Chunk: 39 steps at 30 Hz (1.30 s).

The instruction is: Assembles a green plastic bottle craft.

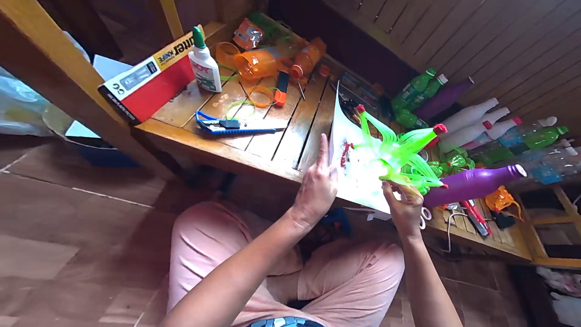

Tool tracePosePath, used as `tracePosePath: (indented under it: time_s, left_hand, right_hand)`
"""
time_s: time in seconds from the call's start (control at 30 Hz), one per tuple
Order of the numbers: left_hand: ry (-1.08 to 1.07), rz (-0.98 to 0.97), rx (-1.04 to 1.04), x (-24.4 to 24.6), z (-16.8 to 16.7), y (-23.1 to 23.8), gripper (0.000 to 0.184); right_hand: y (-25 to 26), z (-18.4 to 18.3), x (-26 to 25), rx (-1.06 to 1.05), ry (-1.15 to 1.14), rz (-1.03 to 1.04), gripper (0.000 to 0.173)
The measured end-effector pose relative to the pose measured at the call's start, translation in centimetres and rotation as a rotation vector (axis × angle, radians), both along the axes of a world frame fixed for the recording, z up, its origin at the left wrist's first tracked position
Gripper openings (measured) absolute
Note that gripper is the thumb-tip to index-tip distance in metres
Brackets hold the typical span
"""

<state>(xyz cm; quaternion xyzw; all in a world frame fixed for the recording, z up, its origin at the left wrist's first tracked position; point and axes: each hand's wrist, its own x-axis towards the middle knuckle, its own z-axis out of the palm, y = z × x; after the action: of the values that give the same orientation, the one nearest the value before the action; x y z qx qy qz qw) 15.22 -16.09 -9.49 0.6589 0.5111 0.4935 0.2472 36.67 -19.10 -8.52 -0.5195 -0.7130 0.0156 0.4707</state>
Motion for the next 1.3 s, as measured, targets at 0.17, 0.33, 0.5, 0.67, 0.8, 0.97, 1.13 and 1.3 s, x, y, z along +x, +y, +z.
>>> tracePosePath:
  time_s: [0.17,0.33,0.5,0.67,0.8,0.97,1.13,1.3]
  left_hand:
    - [-0.06,0.034,-0.046,-0.2,-1.1,0.2,0.062]
    - [-0.104,0.06,-0.019,-0.1,-1.9,0.5,0.063]
    - [-0.123,0.058,-0.016,0.0,-1.9,0.5,0.064]
    - [-0.15,0.053,-0.013,0.0,-2.0,0.5,0.063]
    - [-0.179,0.044,-0.063,-0.2,-1.6,0.6,0.063]
    - [-0.231,0.03,-0.123,-0.4,-1.1,0.6,0.062]
    - [-0.228,0.026,-0.142,-0.5,-1.1,0.5,0.063]
    - [-0.251,0.017,-0.144,-0.5,-1.2,0.6,0.065]
  right_hand:
    - [0.7,-0.1,0.1,-0.016,-0.068,0.001,0.018]
    - [1.0,-0.2,0.2,0.013,-0.124,-0.003,0.017]
    - [1.0,-0.1,0.1,0.045,-0.182,-0.012,0.016]
    - [1.2,-0.4,0.2,0.092,-0.246,0.037,0.014]
    - [1.3,-0.8,0.2,0.147,-0.314,0.058,0.012]
    - [1.0,-1.1,-0.1,0.169,-0.34,0.077,0.011]
    - [0.6,-1.6,0.0,0.181,-0.375,0.079,0.01]
    - [0.4,-1.9,0.1,0.174,-0.4,0.084,0.011]
